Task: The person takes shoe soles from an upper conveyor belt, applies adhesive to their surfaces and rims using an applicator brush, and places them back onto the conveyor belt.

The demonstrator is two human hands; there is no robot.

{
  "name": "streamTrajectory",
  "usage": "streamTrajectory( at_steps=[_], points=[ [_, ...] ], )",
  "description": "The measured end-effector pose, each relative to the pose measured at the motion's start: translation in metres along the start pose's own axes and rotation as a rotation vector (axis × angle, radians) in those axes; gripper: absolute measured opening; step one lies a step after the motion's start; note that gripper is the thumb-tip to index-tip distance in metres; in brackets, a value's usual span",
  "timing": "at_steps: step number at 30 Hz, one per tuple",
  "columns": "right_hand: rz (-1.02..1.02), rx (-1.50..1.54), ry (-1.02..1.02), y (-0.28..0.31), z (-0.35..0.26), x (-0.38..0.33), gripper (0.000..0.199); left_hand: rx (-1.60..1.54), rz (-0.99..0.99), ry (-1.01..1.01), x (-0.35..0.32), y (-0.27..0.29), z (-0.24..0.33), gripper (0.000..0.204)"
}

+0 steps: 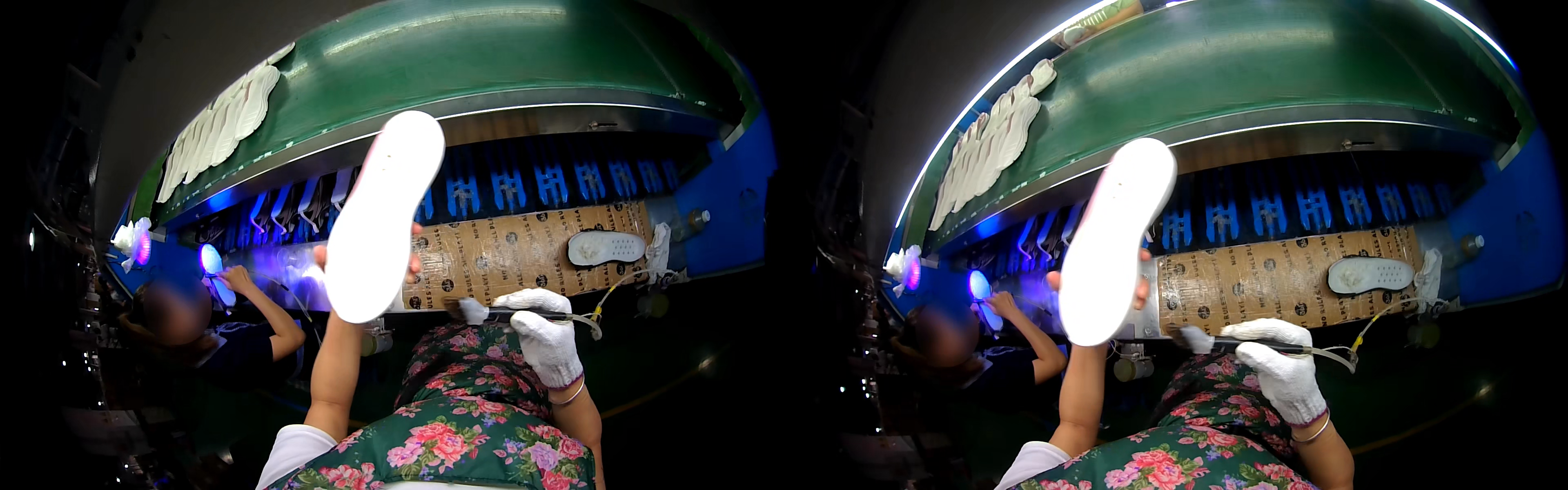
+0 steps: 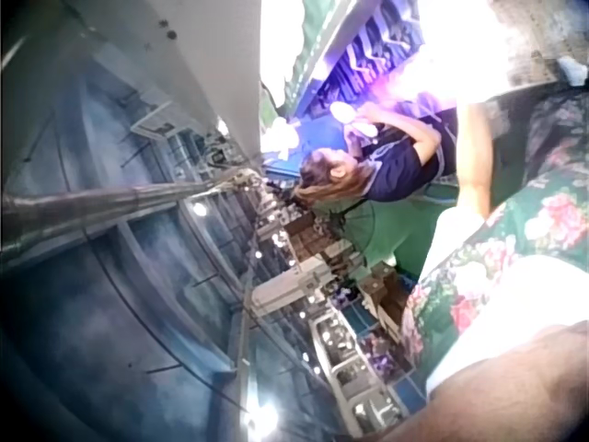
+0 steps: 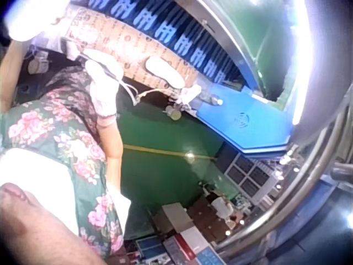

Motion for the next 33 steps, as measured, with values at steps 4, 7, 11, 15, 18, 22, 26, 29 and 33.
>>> streamTrajectory(
  at_steps=[4, 7, 11, 15, 18, 22, 26, 29, 33],
  points=[
    [0.133, -0.029, -0.030, 0.010, 0.011, 0.002, 0.022, 0.120, -0.162, -0.127, 0.041, 0.002, 0.059, 0.119],
    [0.158, -0.069, -0.048, 0.011, 0.028, 0.012, 0.022, -0.147, -0.170, -0.142, 0.095, 0.006, 0.087, 0.107],
    [0.175, -0.179, -0.036, 0.011, 0.043, 0.023, 0.021, -0.338, 0.214, -0.325, 0.140, 0.042, 0.101, 0.099],
    [0.231, -0.182, -0.012, 0.023, 0.049, 0.026, 0.022, -0.296, 0.334, -0.151, 0.113, 0.031, 0.076, 0.092],
    [0.253, -0.160, -0.008, 0.028, 0.051, 0.026, 0.023, 0.416, 0.565, -0.413, 0.095, 0.038, 0.087, 0.066],
    [0.268, -0.165, -0.022, 0.027, 0.057, 0.033, 0.023, 1.753, 0.931, -0.590, 0.126, 0.071, 0.129, 0.104],
    [0.180, -0.243, -0.025, 0.022, 0.065, 0.039, 0.024, 2.000, 0.771, -0.421, 0.159, 0.058, 0.141, 0.110],
    [0.180, -0.253, -0.042, 0.020, 0.068, 0.040, 0.024, 1.872, 0.759, -0.343, 0.167, 0.068, 0.149, 0.105],
    [0.240, -0.253, -0.040, 0.031, 0.070, 0.039, 0.024, 1.831, 0.888, -0.349, 0.159, 0.110, 0.210, 0.098]
  ],
)
Point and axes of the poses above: each hand's wrist, its own x-axis towards the middle knuckle, its own y-axis out of the back of the hand, z = x × y, the point moved 1 cm from there along x, towards the middle knuckle, and after that the axes turned 1 degree about -y, right-handed, at the moved point
